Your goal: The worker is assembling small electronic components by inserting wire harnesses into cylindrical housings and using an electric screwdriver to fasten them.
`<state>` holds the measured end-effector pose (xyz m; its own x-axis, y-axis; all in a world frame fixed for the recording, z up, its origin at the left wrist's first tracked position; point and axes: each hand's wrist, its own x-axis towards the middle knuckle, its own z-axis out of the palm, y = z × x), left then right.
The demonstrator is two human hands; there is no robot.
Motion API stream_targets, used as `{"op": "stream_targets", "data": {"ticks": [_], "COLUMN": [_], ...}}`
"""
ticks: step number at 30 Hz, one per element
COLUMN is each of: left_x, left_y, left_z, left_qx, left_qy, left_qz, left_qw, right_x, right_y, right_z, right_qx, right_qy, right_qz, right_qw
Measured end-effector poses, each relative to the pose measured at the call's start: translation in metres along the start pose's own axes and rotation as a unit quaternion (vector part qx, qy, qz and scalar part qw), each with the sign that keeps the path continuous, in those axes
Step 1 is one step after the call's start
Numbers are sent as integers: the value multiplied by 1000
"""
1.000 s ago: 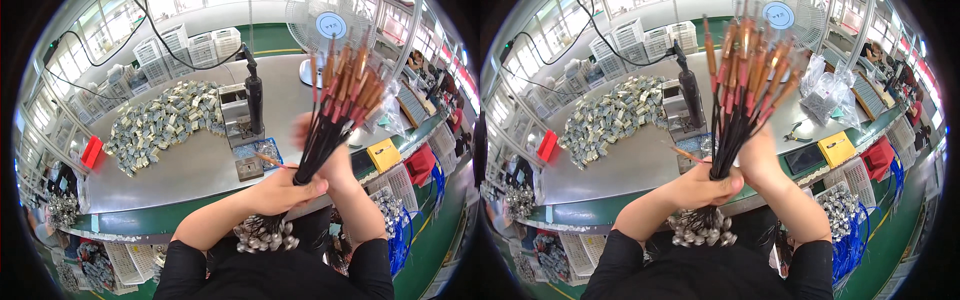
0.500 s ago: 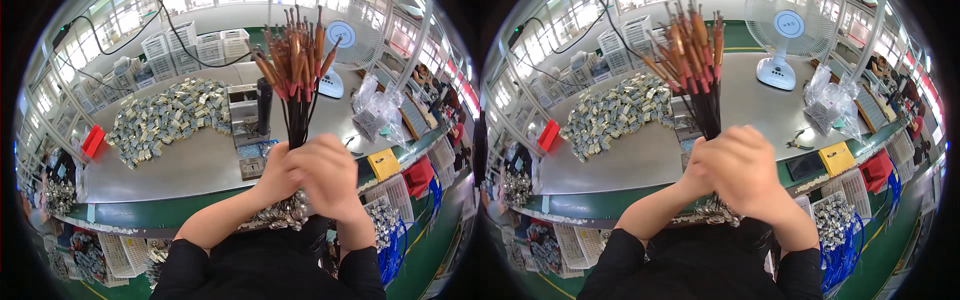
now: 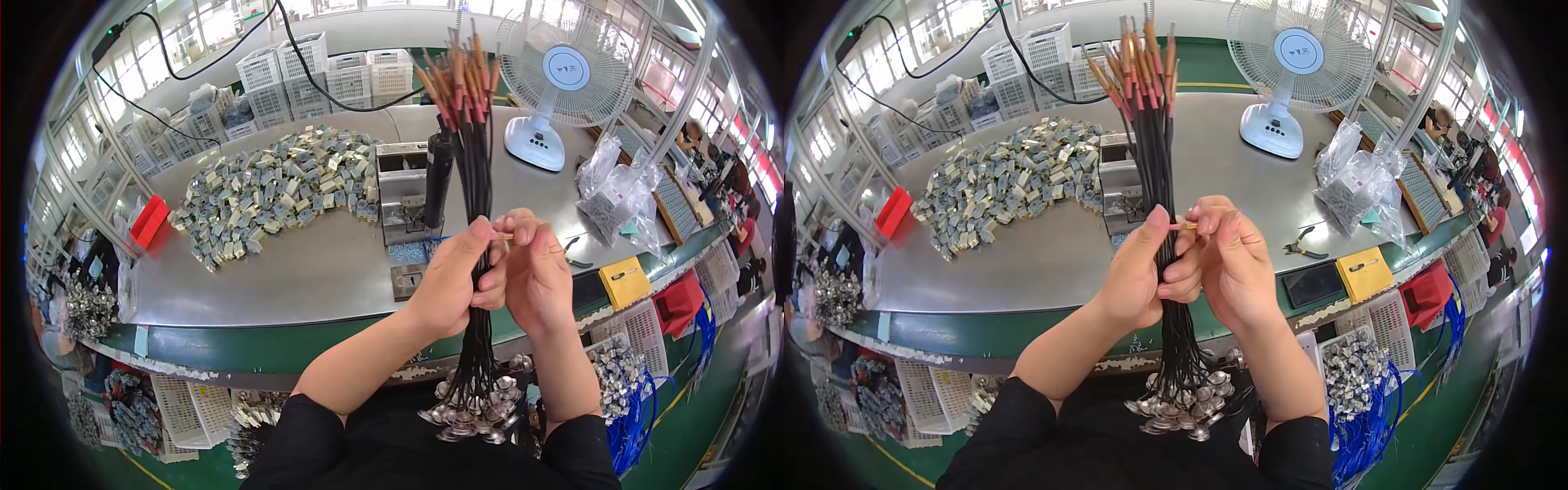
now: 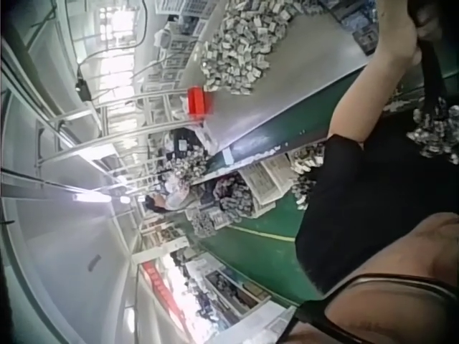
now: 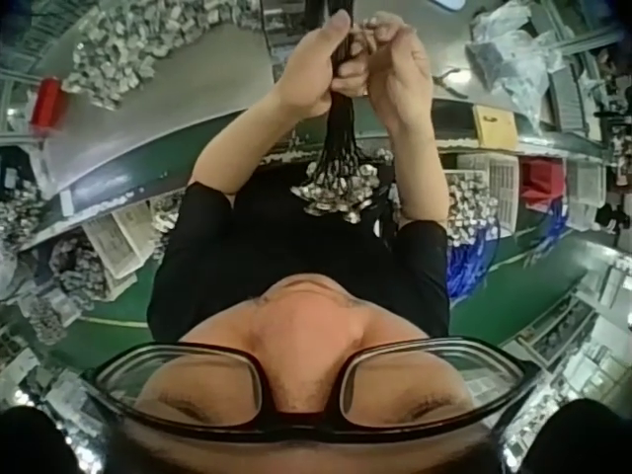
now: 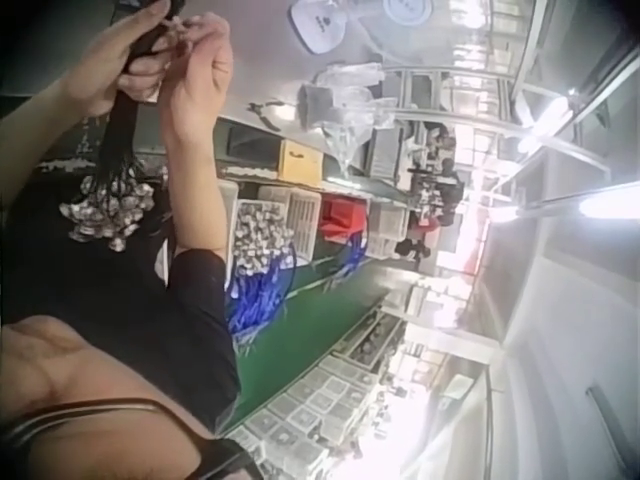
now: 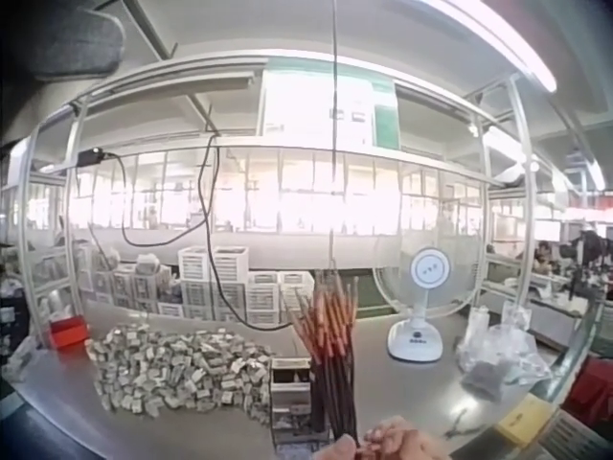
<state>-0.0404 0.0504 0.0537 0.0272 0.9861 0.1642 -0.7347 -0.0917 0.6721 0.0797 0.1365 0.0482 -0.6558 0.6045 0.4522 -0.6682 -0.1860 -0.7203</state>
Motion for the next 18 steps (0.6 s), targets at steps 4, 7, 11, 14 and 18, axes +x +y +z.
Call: {"op": "stream_targets", "data": {"ticks": [4, 7, 11, 14, 18], "left_x": [6, 10, 8, 12, 11], "left_y": [-2, -4, -2, -6, -14], "left_z": [-15, -17, -13, -9, -15], "left_qx": [-6, 17, 62, 52, 113], "left_qy": [-69, -129, -191, -225, -176], "left_qz": [23, -1, -35, -55, -44], "left_qw": [997, 992, 979, 971, 977], "right_x": [7, 26, 49, 44, 37], "right_y": [8, 0, -22, -31, -36], "right_z": [-10, 3, 8, -5, 14], "right_qx": [-80, -156, -140, -80, -240], "right_qy": [-2, -10, -221, -249, -136], "right_qz": [-43, -50, 75, 110, 60], "right_qw": [996, 987, 962, 959, 959]}}
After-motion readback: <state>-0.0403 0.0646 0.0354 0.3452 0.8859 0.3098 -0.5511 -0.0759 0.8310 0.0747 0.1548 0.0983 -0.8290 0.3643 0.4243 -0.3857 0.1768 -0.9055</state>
